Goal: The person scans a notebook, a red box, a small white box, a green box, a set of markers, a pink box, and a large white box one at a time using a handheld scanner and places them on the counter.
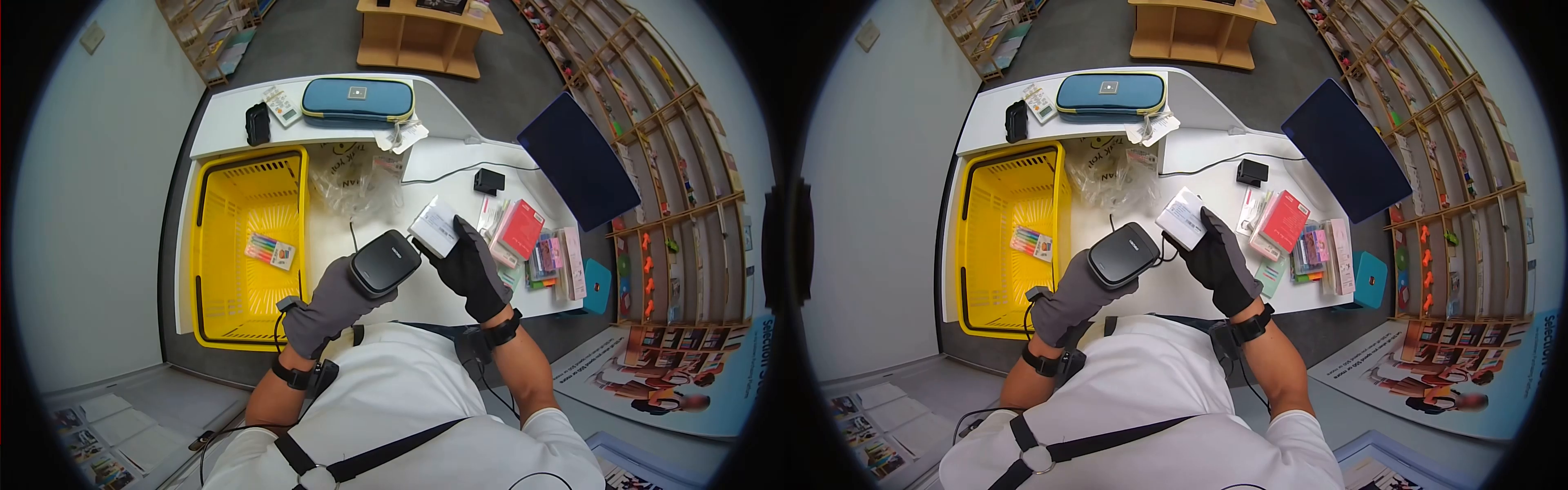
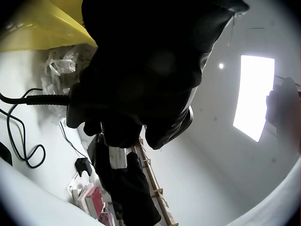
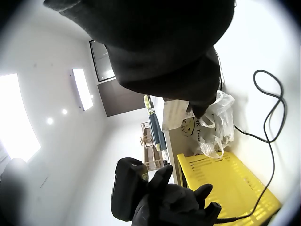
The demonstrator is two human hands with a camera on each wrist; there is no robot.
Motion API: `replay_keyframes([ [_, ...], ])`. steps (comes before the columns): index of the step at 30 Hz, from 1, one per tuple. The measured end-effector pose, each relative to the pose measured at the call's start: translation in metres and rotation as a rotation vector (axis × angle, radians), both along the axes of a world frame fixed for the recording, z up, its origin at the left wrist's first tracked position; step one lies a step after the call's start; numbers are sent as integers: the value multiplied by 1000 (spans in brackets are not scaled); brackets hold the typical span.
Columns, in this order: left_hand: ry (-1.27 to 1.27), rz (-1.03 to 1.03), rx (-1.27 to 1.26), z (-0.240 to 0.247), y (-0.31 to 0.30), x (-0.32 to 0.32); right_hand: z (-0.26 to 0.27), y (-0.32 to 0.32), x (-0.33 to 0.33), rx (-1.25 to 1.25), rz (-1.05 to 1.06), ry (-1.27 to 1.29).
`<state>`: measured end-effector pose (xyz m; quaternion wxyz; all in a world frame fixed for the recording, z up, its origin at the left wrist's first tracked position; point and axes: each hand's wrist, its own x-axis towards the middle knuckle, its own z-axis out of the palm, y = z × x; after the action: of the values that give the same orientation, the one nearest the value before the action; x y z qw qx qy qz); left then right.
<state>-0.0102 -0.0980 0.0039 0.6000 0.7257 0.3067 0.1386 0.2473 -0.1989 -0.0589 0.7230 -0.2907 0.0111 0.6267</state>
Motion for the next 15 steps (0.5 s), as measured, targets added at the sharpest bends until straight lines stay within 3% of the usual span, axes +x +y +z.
replay_keyframes([
  [2, -6, 6, 3, 0, -1, 0, -3, 1, 1, 37, 2, -8],
  [5, -19, 22, 8, 1, -2, 0, -22, 3, 4, 36, -67, -379],
  [9, 60, 2, -26, 5, -1, -1, -6, 12, 3, 17, -232, -228],
  [14, 16, -25, -12, 2, -2, 1, 12, 11, -5, 8, -281, -386],
  [15, 13, -30, -5, -2, -2, 0, 10, 8, -5, -28, -267, -617],
])
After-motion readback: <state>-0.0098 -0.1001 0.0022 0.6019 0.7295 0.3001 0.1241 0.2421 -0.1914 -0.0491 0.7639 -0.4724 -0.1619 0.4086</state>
